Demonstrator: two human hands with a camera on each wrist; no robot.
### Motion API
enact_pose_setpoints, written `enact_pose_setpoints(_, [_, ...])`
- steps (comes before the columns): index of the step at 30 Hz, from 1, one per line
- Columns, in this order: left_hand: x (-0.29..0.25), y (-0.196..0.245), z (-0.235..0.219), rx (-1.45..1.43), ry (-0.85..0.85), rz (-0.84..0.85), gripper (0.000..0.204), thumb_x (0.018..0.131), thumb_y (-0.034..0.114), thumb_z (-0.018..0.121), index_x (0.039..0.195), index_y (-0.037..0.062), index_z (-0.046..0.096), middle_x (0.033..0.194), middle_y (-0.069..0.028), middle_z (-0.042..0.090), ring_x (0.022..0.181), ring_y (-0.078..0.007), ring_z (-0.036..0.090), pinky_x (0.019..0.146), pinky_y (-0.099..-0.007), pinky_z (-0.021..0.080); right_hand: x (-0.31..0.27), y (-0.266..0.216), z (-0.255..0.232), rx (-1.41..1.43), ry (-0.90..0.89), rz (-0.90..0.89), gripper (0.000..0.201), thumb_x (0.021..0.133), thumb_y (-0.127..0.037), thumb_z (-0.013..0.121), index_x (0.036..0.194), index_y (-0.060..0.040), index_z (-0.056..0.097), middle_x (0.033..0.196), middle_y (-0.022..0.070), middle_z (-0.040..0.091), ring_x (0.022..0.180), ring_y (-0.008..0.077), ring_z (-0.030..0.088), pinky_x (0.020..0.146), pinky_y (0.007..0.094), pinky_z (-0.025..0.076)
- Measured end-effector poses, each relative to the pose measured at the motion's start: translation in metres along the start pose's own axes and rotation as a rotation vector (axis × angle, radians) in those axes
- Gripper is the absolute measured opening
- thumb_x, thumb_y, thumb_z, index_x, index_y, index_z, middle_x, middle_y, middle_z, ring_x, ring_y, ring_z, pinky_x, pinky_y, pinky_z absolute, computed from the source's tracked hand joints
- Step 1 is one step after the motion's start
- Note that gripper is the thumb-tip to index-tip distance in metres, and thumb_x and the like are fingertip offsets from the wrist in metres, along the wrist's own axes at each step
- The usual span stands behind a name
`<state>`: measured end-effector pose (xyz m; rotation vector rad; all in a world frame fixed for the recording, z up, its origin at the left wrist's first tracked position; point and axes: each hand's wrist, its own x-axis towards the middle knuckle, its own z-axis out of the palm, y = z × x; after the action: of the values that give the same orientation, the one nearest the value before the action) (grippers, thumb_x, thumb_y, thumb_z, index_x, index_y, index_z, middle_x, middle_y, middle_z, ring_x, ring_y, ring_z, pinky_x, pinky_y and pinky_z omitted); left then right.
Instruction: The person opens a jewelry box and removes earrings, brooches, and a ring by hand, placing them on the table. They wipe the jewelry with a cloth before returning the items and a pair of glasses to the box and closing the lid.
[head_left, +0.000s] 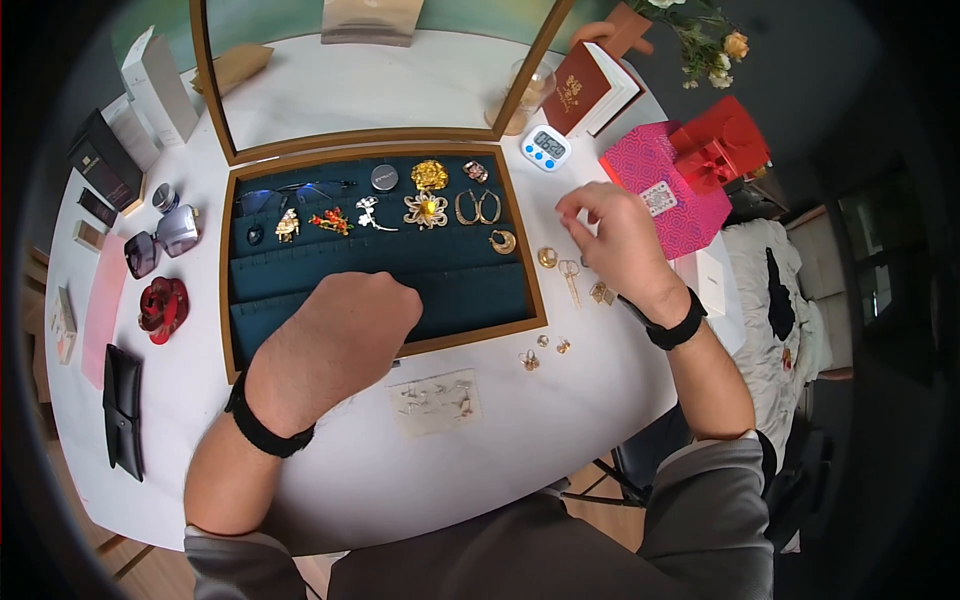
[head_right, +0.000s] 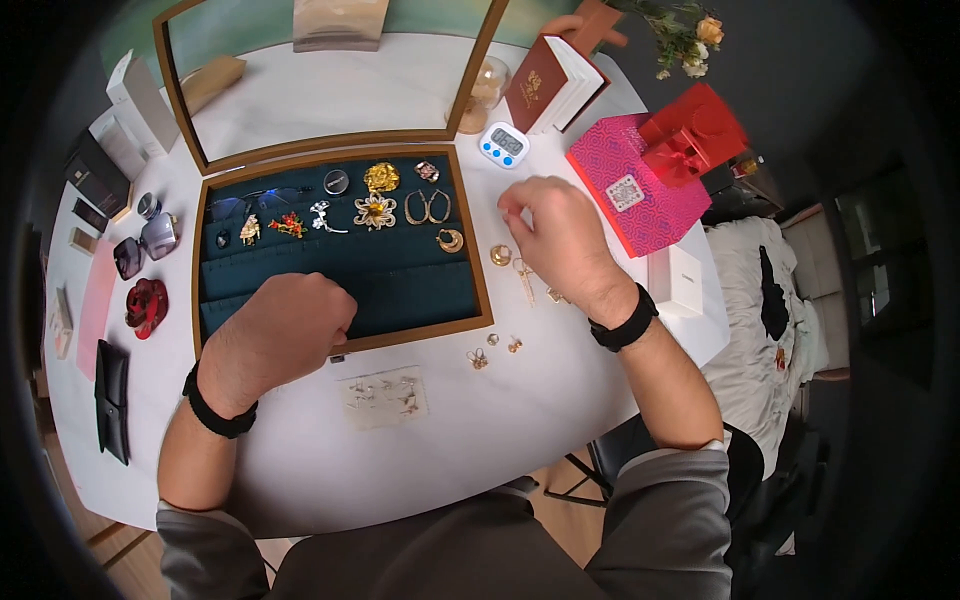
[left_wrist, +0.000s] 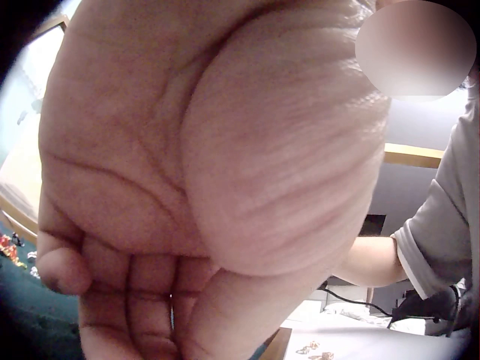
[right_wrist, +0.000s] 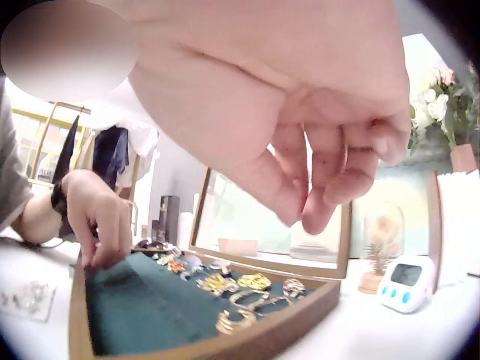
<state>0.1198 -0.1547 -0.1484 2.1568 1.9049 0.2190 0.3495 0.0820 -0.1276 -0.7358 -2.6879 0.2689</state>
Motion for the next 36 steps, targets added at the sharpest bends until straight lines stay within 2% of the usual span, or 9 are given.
enact_pose_setpoints(2, [0.002, 0.001, -0.002, 0.002, -0.022, -0.006, 0.009, 0.09, 0.009, 0.079, 0.084, 0.0023, 0.077, 0.084, -0.0177, 0.074, 0.091, -0.0362, 0.076, 0.078, -0.0433, 0.06, -0.009, 0.017, 0.007, -0.045, -0.069, -0.034, 0.01, 0.086, 0.0, 0.077, 0.095, -0.0041, 0.078, 0.089, 0.0131, 0.073, 0.09, 0.0331, 0.07, 0.082, 0.0447, 0.057])
enact_pose_setpoints(4, [0.002, 0.001, -0.004, 0.007, -0.049, -0.018, 0.008, 0.09, 0.008, 0.079, 0.085, 0.0018, 0.077, 0.084, -0.0179, 0.074, 0.091, -0.0361, 0.076, 0.078, -0.0433, 0.06, -0.019, 0.029, 0.016, -0.103, -0.252, -0.138, 0.01, 0.085, -0.001, 0.079, 0.094, -0.0054, 0.079, 0.091, 0.012, 0.072, 0.095, 0.0331, 0.07, 0.084, 0.0448, 0.057])
enact_pose_setpoints(9, [0.003, 0.001, -0.004, -0.02, -0.055, -0.032, 0.008, 0.09, 0.007, 0.079, 0.085, 0.0018, 0.077, 0.084, -0.0183, 0.074, 0.092, -0.036, 0.076, 0.079, -0.0436, 0.06, -0.029, 0.034, 0.036, -0.132, -0.198, -0.17, 0.006, 0.086, -0.002, 0.078, 0.091, -0.0059, 0.078, 0.093, 0.0106, 0.072, 0.094, 0.0333, 0.07, 0.084, 0.0455, 0.056])
enact_pose_setpoints(13, [0.005, 0.004, -0.008, -0.019, -0.122, -0.079, 0.009, 0.09, 0.007, 0.079, 0.084, 0.0019, 0.077, 0.084, -0.0184, 0.074, 0.092, -0.0361, 0.076, 0.079, -0.0438, 0.06, -0.022, 0.032, 0.041, -0.138, -0.22, -0.139, 0.005, 0.083, -0.003, 0.08, 0.087, -0.0023, 0.077, 0.087, 0.0119, 0.072, 0.091, 0.0323, 0.07, 0.08, 0.0441, 0.056])
enact_pose_setpoints(27, [0.0, -0.001, -0.001, -0.017, 0.007, 0.012, 0.009, 0.088, 0.004, 0.076, 0.08, 0.001, 0.074, 0.082, -0.0185, 0.073, 0.09, -0.0375, 0.075, 0.077, -0.0446, 0.06, -0.011, 0.032, 0.047, -0.065, -0.176, 0.018, 0.009, 0.076, -0.006, 0.08, 0.078, -0.0011, 0.072, 0.081, 0.0141, 0.07, 0.081, 0.0326, 0.069, 0.076, 0.0434, 0.057])
enact_pose_setpoints(30, [0.002, 0.001, -0.002, -0.014, 0.013, 0.051, 0.007, 0.089, 0.003, 0.073, 0.082, 0.001, 0.074, 0.085, -0.0171, 0.072, 0.09, -0.0368, 0.074, 0.077, -0.0443, 0.06, -0.004, 0.03, 0.036, -0.005, -0.109, -0.013, 0.01, 0.076, -0.006, 0.08, 0.078, -0.0012, 0.072, 0.081, 0.0133, 0.069, 0.079, 0.0312, 0.068, 0.074, 0.0423, 0.057])
enact_pose_setpoints(33, [0.012, 0.003, -0.001, -0.02, 0.042, 0.024, 0.004, 0.089, 0.002, 0.072, 0.085, 0.0015, 0.072, 0.089, -0.015, 0.072, 0.089, -0.0364, 0.073, 0.077, -0.0446, 0.06, 0.003, 0.006, 0.023, 0.061, -0.088, -0.025, 0.01, 0.077, -0.009, 0.079, 0.076, -0.0051, 0.069, 0.083, 0.0115, 0.07, 0.083, 0.0317, 0.069, 0.079, 0.0429, 0.051])
enact_pose_setpoints(35, [0.016, 0.001, 0.001, -0.055, 0.118, 0.006, 0.003, 0.09, 0.002, 0.071, 0.087, 0.0021, 0.072, 0.091, -0.0143, 0.071, 0.089, -0.0364, 0.073, 0.078, -0.045, 0.06, 0.007, -0.015, 0.027, 0.018, -0.083, -0.289, 0.011, 0.077, -0.009, 0.079, 0.076, -0.0082, 0.069, 0.084, 0.0076, 0.067, 0.086, 0.0279, 0.066, 0.082, 0.0399, 0.047])
enact_pose_setpoints(36, [0.017, 0.001, 0.002, -0.095, 0.198, -0.015, 0.002, 0.09, 0.002, 0.071, 0.089, 0.0026, 0.072, 0.092, -0.0136, 0.071, 0.089, -0.0364, 0.073, 0.078, -0.0454, 0.06, 0.01, -0.021, 0.034, 0.025, -0.079, -0.285, 0.011, 0.077, -0.009, 0.079, 0.076, -0.0082, 0.069, 0.084, 0.0076, 0.067, 0.086, 0.0279, 0.066, 0.082, 0.0399, 0.047])
